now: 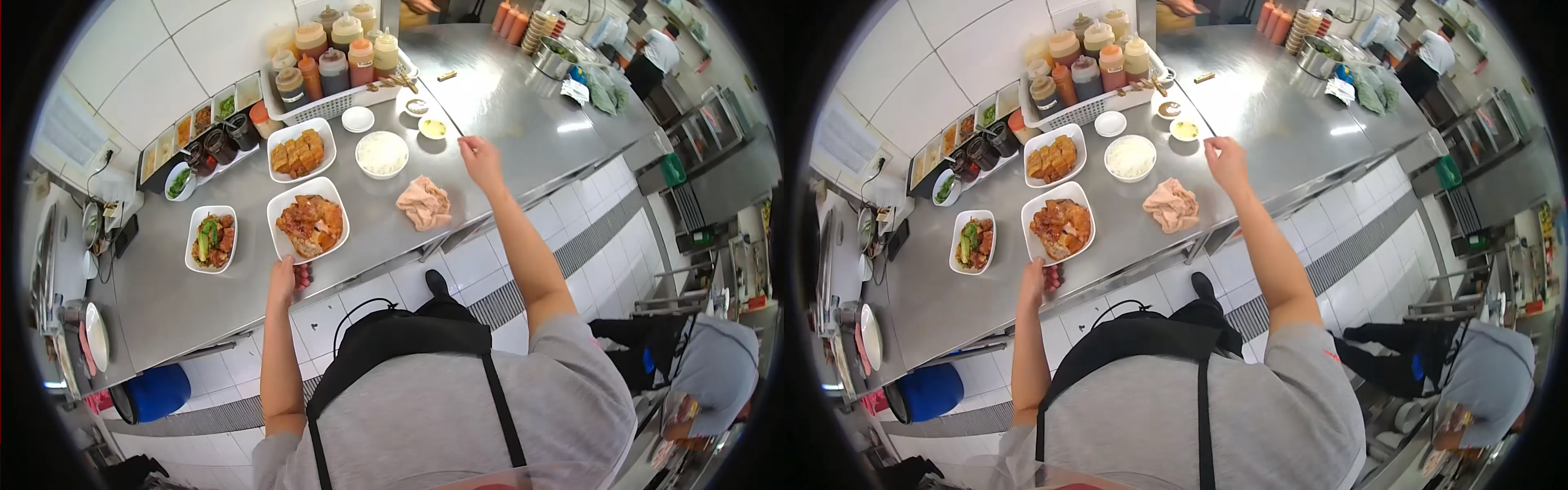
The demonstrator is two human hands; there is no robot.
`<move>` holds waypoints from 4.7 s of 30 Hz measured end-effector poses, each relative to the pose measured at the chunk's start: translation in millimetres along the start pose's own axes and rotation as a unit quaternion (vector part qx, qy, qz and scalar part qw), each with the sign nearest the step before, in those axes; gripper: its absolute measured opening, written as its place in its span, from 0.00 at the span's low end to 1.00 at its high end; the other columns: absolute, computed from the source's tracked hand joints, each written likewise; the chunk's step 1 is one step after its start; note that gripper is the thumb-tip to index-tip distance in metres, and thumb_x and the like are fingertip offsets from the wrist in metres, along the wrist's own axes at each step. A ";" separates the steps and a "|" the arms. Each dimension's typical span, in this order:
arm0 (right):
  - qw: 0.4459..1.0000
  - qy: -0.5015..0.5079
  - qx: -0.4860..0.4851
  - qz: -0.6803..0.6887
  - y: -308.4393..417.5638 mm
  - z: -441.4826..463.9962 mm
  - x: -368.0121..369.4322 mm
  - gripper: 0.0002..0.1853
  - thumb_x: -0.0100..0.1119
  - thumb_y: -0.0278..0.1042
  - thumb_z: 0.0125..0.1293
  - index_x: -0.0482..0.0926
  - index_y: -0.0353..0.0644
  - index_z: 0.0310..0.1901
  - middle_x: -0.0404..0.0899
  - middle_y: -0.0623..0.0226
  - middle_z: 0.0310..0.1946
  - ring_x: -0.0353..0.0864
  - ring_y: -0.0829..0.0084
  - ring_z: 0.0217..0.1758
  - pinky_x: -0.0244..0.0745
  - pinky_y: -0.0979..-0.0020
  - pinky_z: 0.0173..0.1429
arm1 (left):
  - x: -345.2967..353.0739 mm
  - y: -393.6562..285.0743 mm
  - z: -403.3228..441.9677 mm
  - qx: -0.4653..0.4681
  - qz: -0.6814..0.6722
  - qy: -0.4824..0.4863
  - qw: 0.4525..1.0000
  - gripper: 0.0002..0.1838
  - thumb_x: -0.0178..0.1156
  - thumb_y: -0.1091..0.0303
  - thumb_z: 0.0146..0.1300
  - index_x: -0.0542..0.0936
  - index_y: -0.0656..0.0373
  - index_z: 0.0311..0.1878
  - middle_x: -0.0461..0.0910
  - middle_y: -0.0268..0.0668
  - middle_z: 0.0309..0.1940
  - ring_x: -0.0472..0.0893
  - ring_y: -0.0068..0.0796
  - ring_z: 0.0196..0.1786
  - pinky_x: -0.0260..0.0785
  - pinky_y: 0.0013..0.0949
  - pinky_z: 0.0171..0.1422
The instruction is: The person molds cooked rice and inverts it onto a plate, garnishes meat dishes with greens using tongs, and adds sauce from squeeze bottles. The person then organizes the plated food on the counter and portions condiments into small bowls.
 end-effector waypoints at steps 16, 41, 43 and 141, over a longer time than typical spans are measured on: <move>0.958 0.186 -0.096 -0.194 -189.0 253.7 125.1 0.23 0.46 0.20 0.53 0.73 0.47 0.52 0.68 0.52 0.56 0.66 0.51 0.58 0.67 0.58 0.58 | 30.2 10.6 -54.2 0.001 -0.105 -0.377 0.920 0.33 0.46 0.37 0.60 0.74 0.64 0.24 0.72 0.36 0.13 0.74 0.28 0.16 0.66 0.26 0.18; 0.851 0.178 -0.491 -0.045 161.8 112.8 184.6 0.05 0.54 0.29 0.49 0.80 0.42 0.27 0.73 0.63 0.28 0.74 0.63 0.39 0.67 0.63 0.41 | 25.6 10.8 -68.0 0.039 -0.176 -0.479 0.859 0.35 0.47 0.33 0.57 0.72 0.61 0.16 0.72 0.37 0.12 0.75 0.27 0.14 0.66 0.24 0.16; 0.858 0.169 -0.479 -0.073 161.0 107.7 174.8 0.05 0.56 0.30 0.49 0.80 0.42 0.29 0.74 0.64 0.28 0.74 0.63 0.39 0.67 0.63 0.42 | 27.5 5.4 -68.5 0.046 -0.181 -0.479 0.858 0.35 0.46 0.33 0.57 0.72 0.61 0.17 0.72 0.37 0.12 0.76 0.27 0.14 0.66 0.24 0.16; 0.812 0.387 -0.410 -0.153 468.1 111.8 616.8 0.13 0.46 0.28 0.49 0.83 0.42 0.31 0.79 0.55 0.35 0.78 0.57 0.41 0.72 0.61 0.47 | -414.7 -160.5 141.2 0.232 -0.394 -0.214 0.863 0.22 0.52 0.60 0.65 0.68 0.64 0.57 0.75 0.37 0.38 0.80 0.28 0.31 0.76 0.24 0.35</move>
Point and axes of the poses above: each hand's wrist, its own z-axis towards the middle knuckle, its own x-axis out of the palm, y = z × x, the point moved 9 cm from there along z, towards the middle knuckle
